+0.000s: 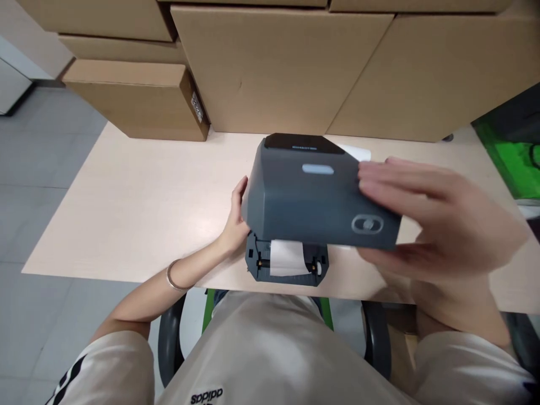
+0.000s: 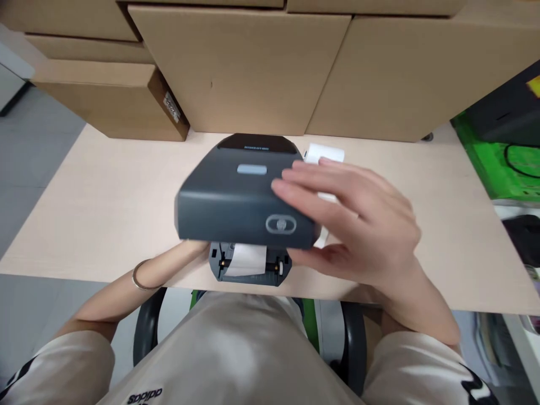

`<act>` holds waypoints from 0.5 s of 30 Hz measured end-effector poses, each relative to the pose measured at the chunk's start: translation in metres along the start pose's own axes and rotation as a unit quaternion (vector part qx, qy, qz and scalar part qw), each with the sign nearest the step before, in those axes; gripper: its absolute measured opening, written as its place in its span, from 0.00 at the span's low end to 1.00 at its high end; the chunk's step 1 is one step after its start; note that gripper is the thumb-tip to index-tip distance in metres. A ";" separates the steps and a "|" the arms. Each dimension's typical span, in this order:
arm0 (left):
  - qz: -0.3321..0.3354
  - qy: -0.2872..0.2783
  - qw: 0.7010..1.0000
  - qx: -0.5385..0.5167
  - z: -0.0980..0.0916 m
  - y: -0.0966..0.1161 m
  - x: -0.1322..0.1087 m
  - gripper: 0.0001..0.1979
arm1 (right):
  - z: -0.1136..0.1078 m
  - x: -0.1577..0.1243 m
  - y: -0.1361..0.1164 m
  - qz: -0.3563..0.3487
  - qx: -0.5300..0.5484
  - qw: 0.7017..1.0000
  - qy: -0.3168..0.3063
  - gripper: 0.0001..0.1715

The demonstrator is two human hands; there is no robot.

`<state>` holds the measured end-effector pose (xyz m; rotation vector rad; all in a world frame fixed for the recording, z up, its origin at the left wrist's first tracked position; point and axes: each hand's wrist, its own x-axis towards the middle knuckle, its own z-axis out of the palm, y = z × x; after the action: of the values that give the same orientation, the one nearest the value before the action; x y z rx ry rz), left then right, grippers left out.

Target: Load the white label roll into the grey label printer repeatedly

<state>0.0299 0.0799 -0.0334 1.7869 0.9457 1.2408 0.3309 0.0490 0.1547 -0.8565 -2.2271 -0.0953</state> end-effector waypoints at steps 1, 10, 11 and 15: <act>-0.030 0.006 0.999 -0.031 0.001 0.001 0.001 0.41 | -0.002 0.009 0.001 0.020 -0.003 1.000 0.020 0.36; -0.184 -0.021 0.974 -0.133 -0.005 0.038 0.015 0.43 | 0.001 0.092 0.048 0.072 -0.156 0.984 0.042 0.33; -0.180 -0.022 0.974 -0.135 -0.005 0.038 0.017 0.43 | 0.002 0.102 0.055 0.084 -0.172 0.981 0.020 0.35; -0.174 -0.020 0.976 -0.132 -0.006 0.034 0.018 0.43 | 0.003 0.139 0.075 0.175 -0.183 0.964 -0.078 0.35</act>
<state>0.0340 0.0814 0.0055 1.3663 0.9703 1.0471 0.3037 0.1844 0.2308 -1.4944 -2.1967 -0.2868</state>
